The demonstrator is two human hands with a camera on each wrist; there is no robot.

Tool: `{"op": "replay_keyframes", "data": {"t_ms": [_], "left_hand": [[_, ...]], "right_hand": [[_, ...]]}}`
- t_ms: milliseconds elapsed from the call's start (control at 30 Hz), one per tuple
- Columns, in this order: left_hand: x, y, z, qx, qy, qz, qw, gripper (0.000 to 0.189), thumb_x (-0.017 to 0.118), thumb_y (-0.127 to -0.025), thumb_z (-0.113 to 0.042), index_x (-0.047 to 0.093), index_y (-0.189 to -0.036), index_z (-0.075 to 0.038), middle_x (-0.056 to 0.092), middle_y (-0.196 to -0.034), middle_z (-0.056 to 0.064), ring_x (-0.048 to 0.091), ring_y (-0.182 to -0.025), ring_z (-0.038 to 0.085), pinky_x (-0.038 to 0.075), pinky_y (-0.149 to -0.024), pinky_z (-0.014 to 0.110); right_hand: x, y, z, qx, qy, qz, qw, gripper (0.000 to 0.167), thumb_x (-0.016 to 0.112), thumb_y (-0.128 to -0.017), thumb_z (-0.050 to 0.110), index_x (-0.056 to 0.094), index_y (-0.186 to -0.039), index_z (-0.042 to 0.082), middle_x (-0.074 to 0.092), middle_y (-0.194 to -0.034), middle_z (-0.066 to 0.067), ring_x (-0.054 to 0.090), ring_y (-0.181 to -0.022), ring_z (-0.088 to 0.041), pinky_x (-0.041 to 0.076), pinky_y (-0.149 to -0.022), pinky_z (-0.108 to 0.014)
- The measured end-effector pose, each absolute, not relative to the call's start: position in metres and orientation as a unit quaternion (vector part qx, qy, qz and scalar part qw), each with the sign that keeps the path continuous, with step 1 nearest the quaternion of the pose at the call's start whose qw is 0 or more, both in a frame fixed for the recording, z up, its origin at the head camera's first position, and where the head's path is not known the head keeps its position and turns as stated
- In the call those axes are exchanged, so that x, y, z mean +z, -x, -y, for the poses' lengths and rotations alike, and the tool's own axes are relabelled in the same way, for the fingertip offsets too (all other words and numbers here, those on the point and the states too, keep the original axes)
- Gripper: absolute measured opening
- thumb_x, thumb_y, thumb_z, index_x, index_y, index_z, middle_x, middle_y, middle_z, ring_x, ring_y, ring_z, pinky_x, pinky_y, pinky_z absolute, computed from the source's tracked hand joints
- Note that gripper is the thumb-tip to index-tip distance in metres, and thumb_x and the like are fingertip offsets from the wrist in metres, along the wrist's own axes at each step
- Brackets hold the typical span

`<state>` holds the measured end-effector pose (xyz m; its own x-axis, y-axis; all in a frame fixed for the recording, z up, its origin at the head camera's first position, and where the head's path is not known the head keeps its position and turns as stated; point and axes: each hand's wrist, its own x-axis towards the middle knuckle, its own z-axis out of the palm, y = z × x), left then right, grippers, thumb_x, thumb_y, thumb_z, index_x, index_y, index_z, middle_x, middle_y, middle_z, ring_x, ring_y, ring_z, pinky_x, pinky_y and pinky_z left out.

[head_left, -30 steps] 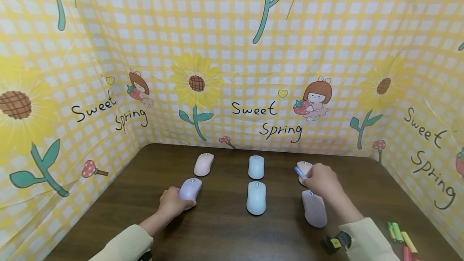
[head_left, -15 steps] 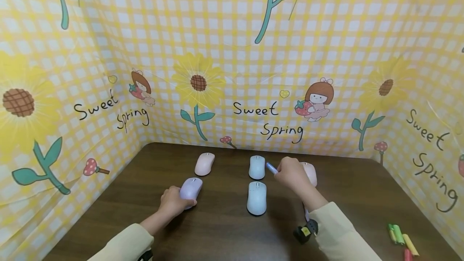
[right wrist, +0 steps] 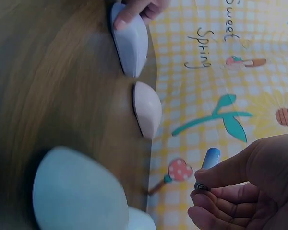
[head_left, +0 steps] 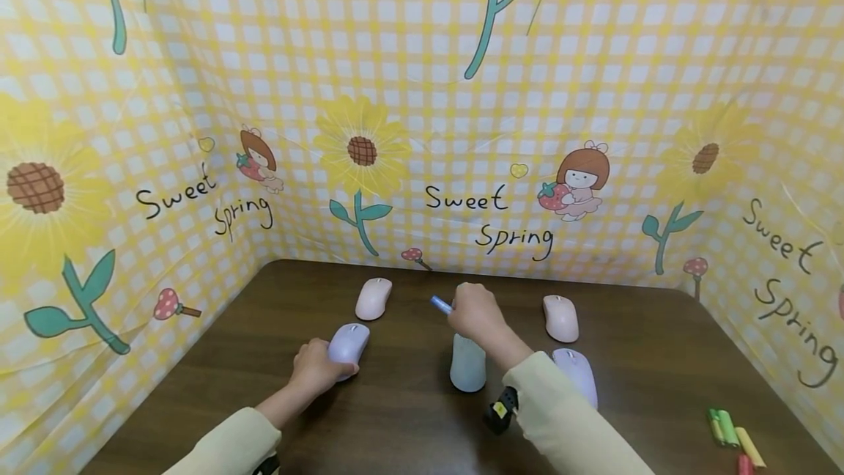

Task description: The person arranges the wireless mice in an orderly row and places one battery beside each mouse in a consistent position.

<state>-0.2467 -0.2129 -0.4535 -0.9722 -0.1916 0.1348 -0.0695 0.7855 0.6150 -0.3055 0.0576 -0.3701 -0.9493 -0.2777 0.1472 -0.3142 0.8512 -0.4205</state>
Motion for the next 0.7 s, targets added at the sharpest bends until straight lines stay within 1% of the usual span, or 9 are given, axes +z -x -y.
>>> {"op": "replay_keyframes", "data": {"t_ms": [100, 200, 367, 467, 600, 700], "left_hand": [[-0.454, 0.247, 0.213, -0.317, -0.068, 0.941, 0.097, 0.057, 0.087, -0.066, -0.023, 0.062, -0.099, 0.016, 0.058, -0.09, 0.022, 0.051, -0.088, 0.04, 0.039, -0.077, 0.05], [-0.454, 0.247, 0.213, -0.315, -0.069, 0.942, 0.096, 0.057, 0.087, -0.067, -0.024, 0.062, -0.099, 0.016, 0.058, -0.091, 0.022, 0.051, -0.088, 0.04, 0.039, -0.078, 0.05], [-0.454, 0.246, 0.214, -0.32, -0.066, 0.94, 0.095, 0.057, 0.087, -0.067, -0.023, 0.062, -0.1, 0.016, 0.059, -0.091, 0.022, 0.052, -0.089, 0.039, 0.038, -0.079, 0.05], [-0.454, 0.245, 0.214, -0.321, -0.064, 0.94, 0.094, 0.058, 0.087, -0.067, -0.023, 0.062, -0.1, 0.017, 0.059, -0.091, 0.022, 0.051, -0.09, 0.04, 0.038, -0.079, 0.05], [-0.454, 0.245, 0.214, -0.317, -0.063, 0.941, 0.097, 0.058, 0.087, -0.066, -0.024, 0.062, -0.099, 0.016, 0.059, -0.09, 0.022, 0.051, -0.089, 0.039, 0.038, -0.079, 0.05], [-0.454, 0.247, 0.214, -0.315, -0.059, 0.942, 0.102, 0.057, 0.087, -0.066, -0.024, 0.062, -0.098, 0.015, 0.059, -0.089, 0.021, 0.052, -0.088, 0.038, 0.038, -0.079, 0.05]], "right_hand": [[-0.372, 0.309, -0.044, 0.213, -0.167, 0.962, 0.04, 0.042, 0.058, -0.077, -0.005, 0.041, -0.045, 0.016, 0.029, -0.04, 0.007, 0.026, -0.04, -0.009, 0.026, -0.039, -0.024], [-0.375, 0.312, -0.032, 0.214, -0.177, 0.96, 0.044, 0.04, 0.059, -0.077, -0.006, 0.043, -0.047, 0.015, 0.027, -0.041, 0.006, 0.024, -0.04, -0.01, 0.024, -0.04, -0.024], [-0.383, 0.318, -0.014, 0.217, -0.187, 0.957, 0.054, 0.03, 0.061, -0.079, -0.006, 0.052, -0.055, 0.01, 0.039, -0.047, 0.003, 0.033, -0.042, -0.012, 0.031, -0.04, -0.026], [-0.387, 0.321, -0.002, 0.207, -0.182, 0.96, 0.055, 0.023, 0.064, -0.078, -0.004, 0.057, -0.06, 0.008, 0.048, -0.053, 0.0, 0.041, -0.046, -0.014, 0.037, -0.043, -0.028], [-0.391, 0.325, 0.013, 0.19, -0.168, 0.966, 0.046, 0.013, 0.068, -0.078, 0.001, 0.063, -0.067, 0.007, 0.054, -0.06, -0.002, 0.048, -0.052, -0.017, 0.042, -0.047, -0.03], [-0.393, 0.33, 0.021, 0.183, -0.163, 0.969, 0.039, 0.01, 0.069, -0.078, 0.004, 0.065, -0.07, 0.006, 0.056, -0.062, -0.002, 0.051, -0.054, -0.017, 0.044, -0.047, -0.03]]}}
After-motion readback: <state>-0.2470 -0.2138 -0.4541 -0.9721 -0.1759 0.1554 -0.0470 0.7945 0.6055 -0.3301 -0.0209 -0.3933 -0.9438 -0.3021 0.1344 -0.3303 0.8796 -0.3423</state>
